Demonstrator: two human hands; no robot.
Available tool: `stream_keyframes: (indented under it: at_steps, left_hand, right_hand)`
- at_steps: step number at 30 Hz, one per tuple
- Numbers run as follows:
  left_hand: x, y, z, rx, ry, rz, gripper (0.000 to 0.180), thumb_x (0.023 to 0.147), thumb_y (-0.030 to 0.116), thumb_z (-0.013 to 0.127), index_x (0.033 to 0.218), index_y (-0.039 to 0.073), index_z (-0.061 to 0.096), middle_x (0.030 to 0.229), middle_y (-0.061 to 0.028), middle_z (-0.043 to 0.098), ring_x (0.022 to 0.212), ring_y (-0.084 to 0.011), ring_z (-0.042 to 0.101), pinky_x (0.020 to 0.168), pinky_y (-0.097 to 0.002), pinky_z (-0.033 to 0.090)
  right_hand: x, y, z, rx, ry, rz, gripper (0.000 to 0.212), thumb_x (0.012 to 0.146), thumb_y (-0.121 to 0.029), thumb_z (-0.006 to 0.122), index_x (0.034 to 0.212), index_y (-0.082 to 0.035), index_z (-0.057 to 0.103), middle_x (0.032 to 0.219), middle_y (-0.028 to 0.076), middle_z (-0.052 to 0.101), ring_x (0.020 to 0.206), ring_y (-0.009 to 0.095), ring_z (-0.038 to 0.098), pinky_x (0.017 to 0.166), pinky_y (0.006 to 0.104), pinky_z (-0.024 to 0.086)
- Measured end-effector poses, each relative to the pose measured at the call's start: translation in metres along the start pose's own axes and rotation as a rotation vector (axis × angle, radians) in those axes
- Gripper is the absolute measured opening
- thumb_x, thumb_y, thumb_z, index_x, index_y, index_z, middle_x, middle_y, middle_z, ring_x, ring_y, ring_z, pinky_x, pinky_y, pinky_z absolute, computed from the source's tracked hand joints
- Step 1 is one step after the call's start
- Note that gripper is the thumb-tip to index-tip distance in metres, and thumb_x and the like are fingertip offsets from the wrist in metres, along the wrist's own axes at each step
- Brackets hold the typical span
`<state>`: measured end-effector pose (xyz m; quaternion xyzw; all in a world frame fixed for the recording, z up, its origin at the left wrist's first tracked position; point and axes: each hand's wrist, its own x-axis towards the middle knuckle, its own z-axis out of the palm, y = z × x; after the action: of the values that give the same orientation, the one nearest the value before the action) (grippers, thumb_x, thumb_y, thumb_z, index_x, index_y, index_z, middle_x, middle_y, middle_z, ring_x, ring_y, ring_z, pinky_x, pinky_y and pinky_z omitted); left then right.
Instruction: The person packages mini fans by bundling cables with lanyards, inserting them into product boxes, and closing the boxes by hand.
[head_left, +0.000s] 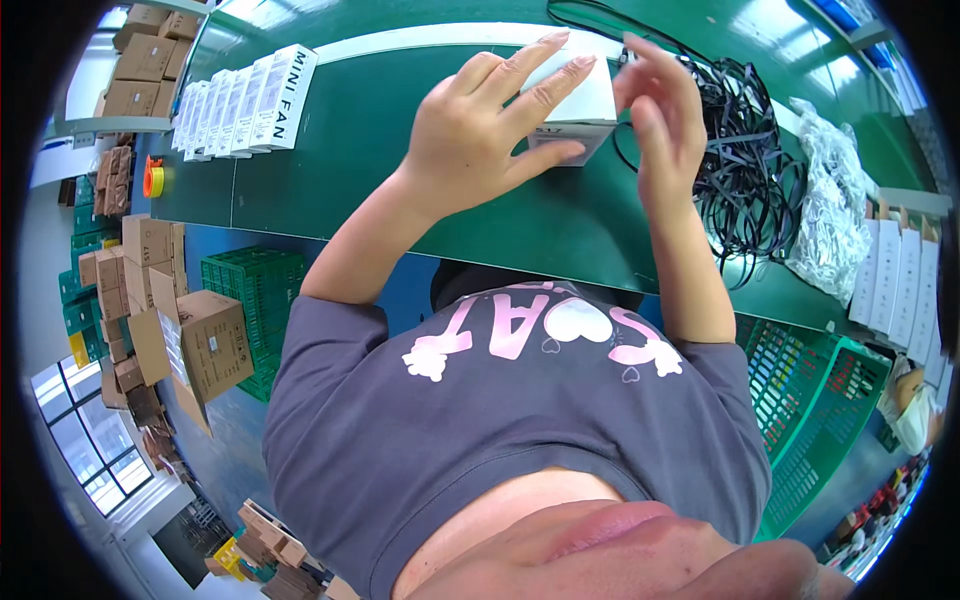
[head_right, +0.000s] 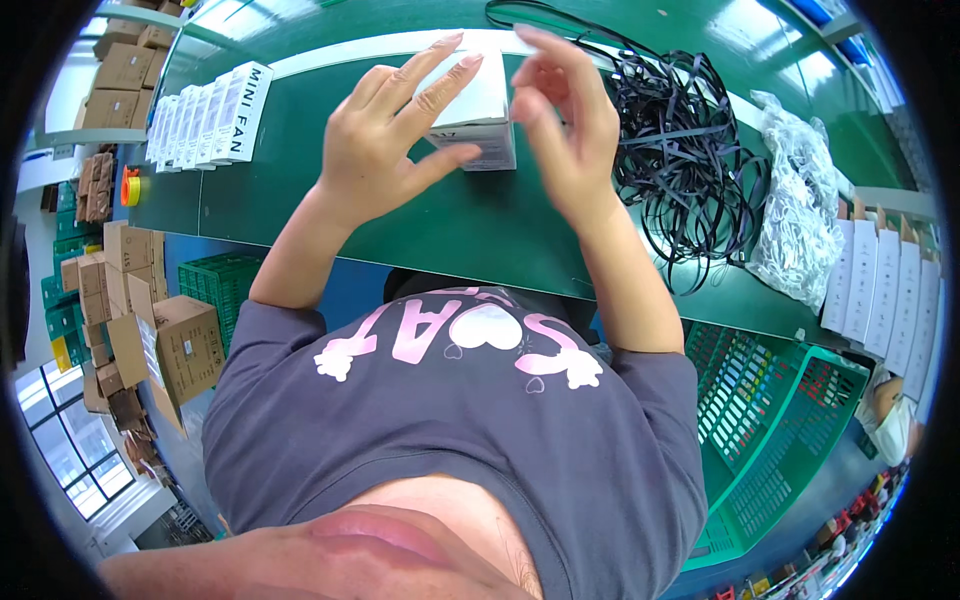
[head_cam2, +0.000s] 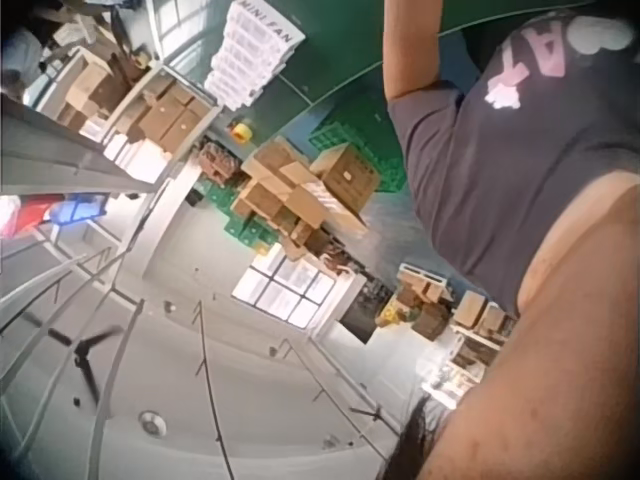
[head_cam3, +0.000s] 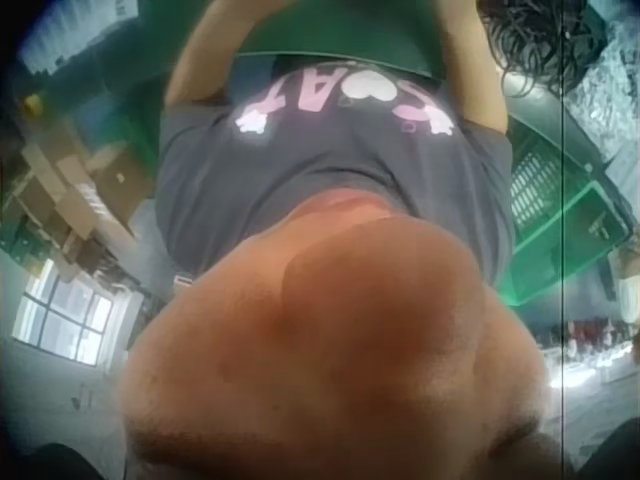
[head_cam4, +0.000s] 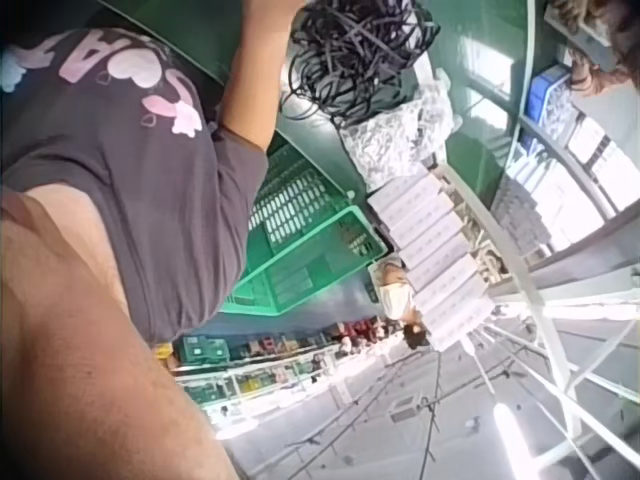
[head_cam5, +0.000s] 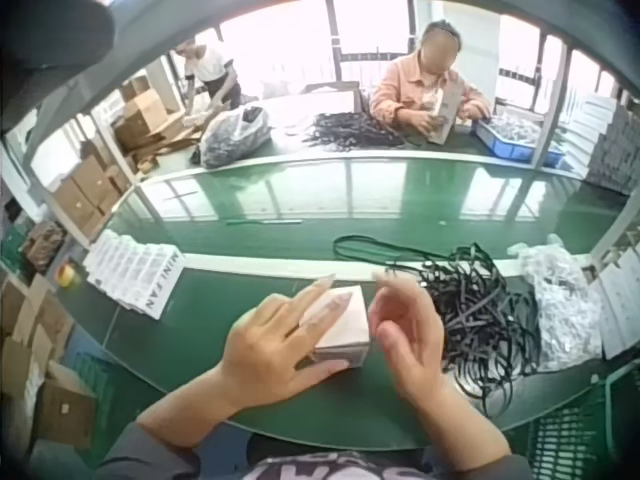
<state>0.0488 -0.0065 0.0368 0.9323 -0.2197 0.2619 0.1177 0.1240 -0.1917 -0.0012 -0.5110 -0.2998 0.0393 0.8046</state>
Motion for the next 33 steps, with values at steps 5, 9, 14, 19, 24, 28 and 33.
stream_keyframes:
  at_steps: [5, 9, 14, 19, 24, 28, 33]
  left_hand:
    - [-0.037, 0.010, 0.053, -0.291, 0.401, -0.178, 0.109, 0.063, 0.026, 0.088, 0.150, 0.008, 0.025, 0.151, -0.0204, 0.031, 0.110, -0.0338, 0.053, 0.091, -0.0408, 0.049]
    - [-0.041, 0.032, 0.099, -0.593, 0.505, -0.384, 0.121, 0.065, 0.022, 0.090, 0.152, 0.005, 0.009, 0.151, -0.0235, 0.024, 0.131, -0.0427, 0.040, 0.103, -0.0463, 0.043]
    - [-0.051, 0.019, 0.088, -0.683, 0.427, -0.464, 0.117, 0.063, 0.023, 0.091, 0.153, 0.008, 0.018, 0.146, -0.0219, 0.034, 0.126, -0.0384, 0.046, 0.102, -0.0435, 0.044]
    - [-0.057, 0.020, 0.088, -0.717, 0.381, -0.510, 0.112, 0.068, 0.018, 0.088, 0.154, 0.009, 0.018, 0.140, -0.0183, 0.041, 0.122, -0.0319, 0.049, 0.100, -0.0408, 0.045]
    - [-0.058, 0.022, 0.094, -0.709, 0.402, -0.519, 0.109, 0.070, 0.016, 0.087, 0.154, 0.009, 0.018, 0.137, -0.0169, 0.043, 0.123, -0.0311, 0.049, 0.100, -0.0409, 0.044]
    - [-0.053, 0.027, 0.090, -0.638, 0.511, -0.435, 0.111, 0.069, 0.018, 0.087, 0.153, 0.007, 0.015, 0.144, -0.0199, 0.036, 0.127, -0.0346, 0.045, 0.103, -0.0440, 0.042]
    - [-0.064, 0.034, 0.106, -0.620, 0.465, -0.565, 0.113, 0.068, 0.018, 0.085, 0.152, 0.005, 0.010, 0.148, -0.0267, 0.030, 0.134, -0.0446, 0.036, 0.106, -0.0497, 0.037]
  right_hand:
    - [-0.014, 0.013, 0.003, -0.851, -0.125, -0.758, 0.044, 0.068, -0.008, 0.080, 0.109, -0.002, 0.066, 0.085, 0.012, 0.059, 0.064, 0.024, 0.059, 0.053, 0.0332, 0.048]
    - [-0.025, 0.020, 0.011, -0.793, -0.018, -0.663, 0.038, 0.071, -0.004, 0.079, 0.106, -0.001, 0.065, 0.086, 0.012, 0.059, 0.066, 0.021, 0.058, 0.055, 0.0301, 0.047]
    - [-0.020, 0.023, 0.017, -0.636, -0.012, -0.590, 0.040, 0.074, 0.002, 0.076, 0.111, -0.002, 0.063, 0.088, 0.011, 0.059, 0.068, 0.017, 0.057, 0.059, 0.0277, 0.047]
    - [-0.020, 0.023, 0.010, -0.696, -0.003, -0.626, 0.038, 0.074, 0.005, 0.074, 0.110, -0.003, 0.065, 0.090, 0.011, 0.058, 0.069, 0.017, 0.057, 0.058, 0.0271, 0.046]
    - [-0.017, 0.024, 0.001, -0.735, -0.045, -0.683, 0.040, 0.072, 0.007, 0.072, 0.109, -0.005, 0.065, 0.084, 0.010, 0.057, 0.063, 0.019, 0.056, 0.052, 0.0286, 0.044]
    - [-0.012, 0.035, 0.006, -0.650, -0.075, -0.747, 0.039, 0.072, 0.008, 0.070, 0.108, -0.004, 0.062, 0.080, 0.010, 0.057, 0.060, 0.022, 0.056, 0.049, 0.0305, 0.043]
    - [-0.035, 0.027, 0.022, -0.688, -0.101, -0.647, 0.044, 0.077, 0.007, 0.068, 0.118, 0.000, 0.056, 0.087, 0.013, 0.061, 0.065, 0.022, 0.061, 0.057, 0.0300, 0.049]
